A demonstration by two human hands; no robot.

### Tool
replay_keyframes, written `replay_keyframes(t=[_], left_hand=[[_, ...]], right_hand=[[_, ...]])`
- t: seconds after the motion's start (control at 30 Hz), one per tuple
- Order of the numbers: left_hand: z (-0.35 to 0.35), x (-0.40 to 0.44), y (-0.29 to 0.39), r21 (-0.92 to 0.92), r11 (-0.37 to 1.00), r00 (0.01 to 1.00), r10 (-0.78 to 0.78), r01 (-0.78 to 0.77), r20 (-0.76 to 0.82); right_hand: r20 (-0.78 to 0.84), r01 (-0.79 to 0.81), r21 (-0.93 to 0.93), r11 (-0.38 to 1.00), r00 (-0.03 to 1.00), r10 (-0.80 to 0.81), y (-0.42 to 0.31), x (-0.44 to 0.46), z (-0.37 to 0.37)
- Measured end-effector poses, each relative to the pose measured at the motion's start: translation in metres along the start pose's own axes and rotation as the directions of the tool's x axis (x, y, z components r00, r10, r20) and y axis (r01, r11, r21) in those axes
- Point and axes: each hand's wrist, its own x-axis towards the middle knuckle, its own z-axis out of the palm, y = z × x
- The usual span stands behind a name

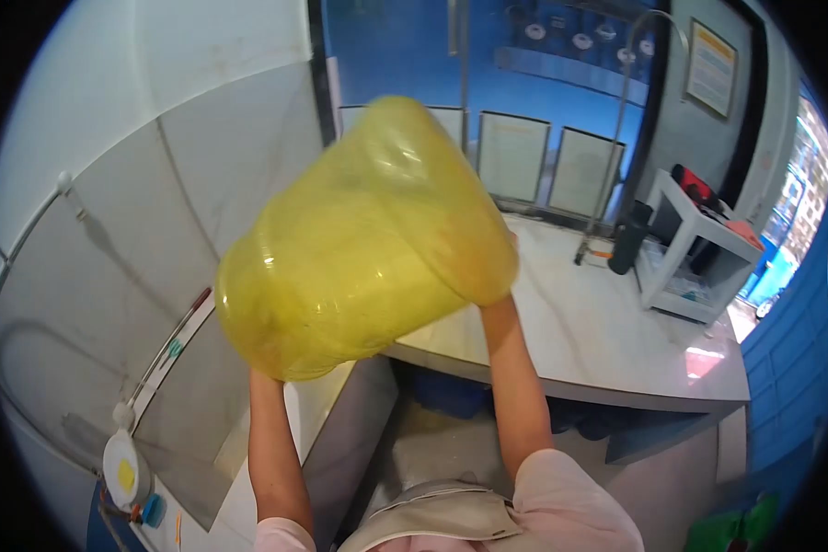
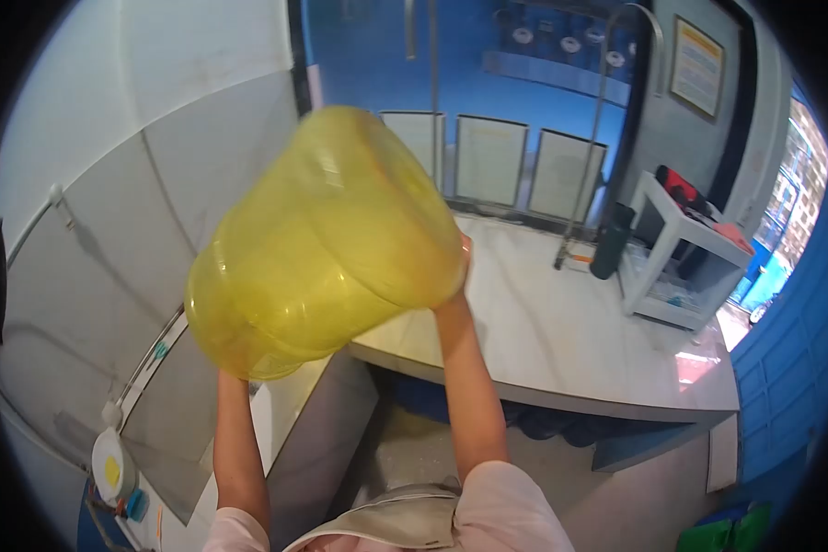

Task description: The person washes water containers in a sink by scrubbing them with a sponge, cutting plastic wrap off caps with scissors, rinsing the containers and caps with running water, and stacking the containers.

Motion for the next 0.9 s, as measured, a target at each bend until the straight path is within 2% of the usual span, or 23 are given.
replay_keyframes(t=[0.07, 0.13, 0.2, 0.27, 0.33, 0.37, 0.4, 0.43, 0.47, 0.53, 0.57, 0.63, 0.7, 0.77, 0.83, 0.9], left_hand=[[0.056, 0.023, -0.015, -0.019, 1.000, 0.994, 0.004, -0.002, 0.108], [0.122, 0.044, -0.028, -0.104, 0.993, 0.982, -0.039, 0.059, 0.185], [0.214, 0.042, -0.035, -0.352, 0.890, 0.955, -0.243, 0.290, 0.171], [0.313, 0.059, -0.059, -0.507, 0.833, 0.974, -0.217, 0.220, 0.065], [0.403, 0.061, -0.091, -0.270, 0.961, 0.992, 0.088, -0.060, 0.094], [0.448, 0.047, -0.096, -0.200, 0.973, 0.959, 0.160, -0.113, 0.236], [0.489, 0.042, -0.108, -0.029, 0.988, 0.957, 0.154, -0.152, 0.244], [0.529, 0.025, -0.112, 0.028, 0.979, 0.945, 0.189, -0.204, 0.267], [0.564, 0.008, -0.118, 0.086, 0.963, 0.930, 0.221, -0.256, 0.293], [0.617, 0.005, -0.155, 0.103, 0.915, 0.850, 0.315, -0.390, 0.423], [0.639, -0.005, -0.166, 0.112, 0.908, 0.823, 0.307, -0.403, 0.477], [0.671, -0.022, -0.186, 0.119, 0.900, 0.795, 0.301, -0.419, 0.526], [0.693, -0.030, -0.211, 0.137, 0.874, 0.722, 0.288, -0.467, 0.629], [0.708, -0.032, -0.231, 0.172, 0.860, 0.715, 0.270, -0.480, 0.645], [0.717, -0.024, -0.247, 0.219, 0.841, 0.712, 0.248, -0.495, 0.657], [0.718, -0.013, -0.250, 0.292, 0.798, 0.688, 0.200, -0.528, 0.697]], right_hand=[[-0.084, 0.022, 0.019, 1.000, 0.996, -0.020, -0.048, -0.025, -0.067], [-0.166, 0.047, -0.003, 0.999, 0.985, -0.047, -0.094, -0.061, -0.136], [-0.244, 0.071, -0.031, 0.997, 0.967, -0.076, -0.128, -0.100, -0.206], [-0.308, 0.092, -0.048, 0.995, 0.946, -0.103, -0.155, -0.135, -0.280], [-0.379, 0.080, -0.027, 0.996, 0.922, -0.084, -0.182, -0.165, -0.332], [-0.449, 0.066, 0.006, 0.998, 0.892, -0.056, -0.205, -0.176, -0.316], [-0.517, 0.057, 0.042, 0.997, 0.856, -0.028, -0.230, -0.185, -0.291], [-0.636, 0.048, 0.118, 0.992, 0.770, 0.038, -0.246, -0.191, -0.273], [-0.640, 0.047, 0.112, 0.993, 0.768, 0.036, -0.249, -0.194, -0.282], [-0.781, -0.039, -0.187, 0.982, 0.612, -0.125, -0.247, -0.200, -0.311], [-0.778, -0.039, -0.192, 0.981, 0.615, -0.128, -0.241, -0.202, -0.330], [-0.687, -0.219, -0.563, 0.797, 0.661, -0.303, -0.223, -0.209, -0.370], [-0.689, -0.220, -0.530, 0.819, 0.674, -0.266, -0.203, -0.213, -0.397], [-0.689, -0.225, -0.498, 0.837, 0.689, -0.224, -0.199, -0.207, -0.404], [-0.751, -0.342, -0.526, 0.779, 0.616, -0.236, -0.198, -0.199, -0.400], [-0.763, -0.345, -0.529, 0.775, 0.594, -0.256, -0.195, -0.194, -0.404]])
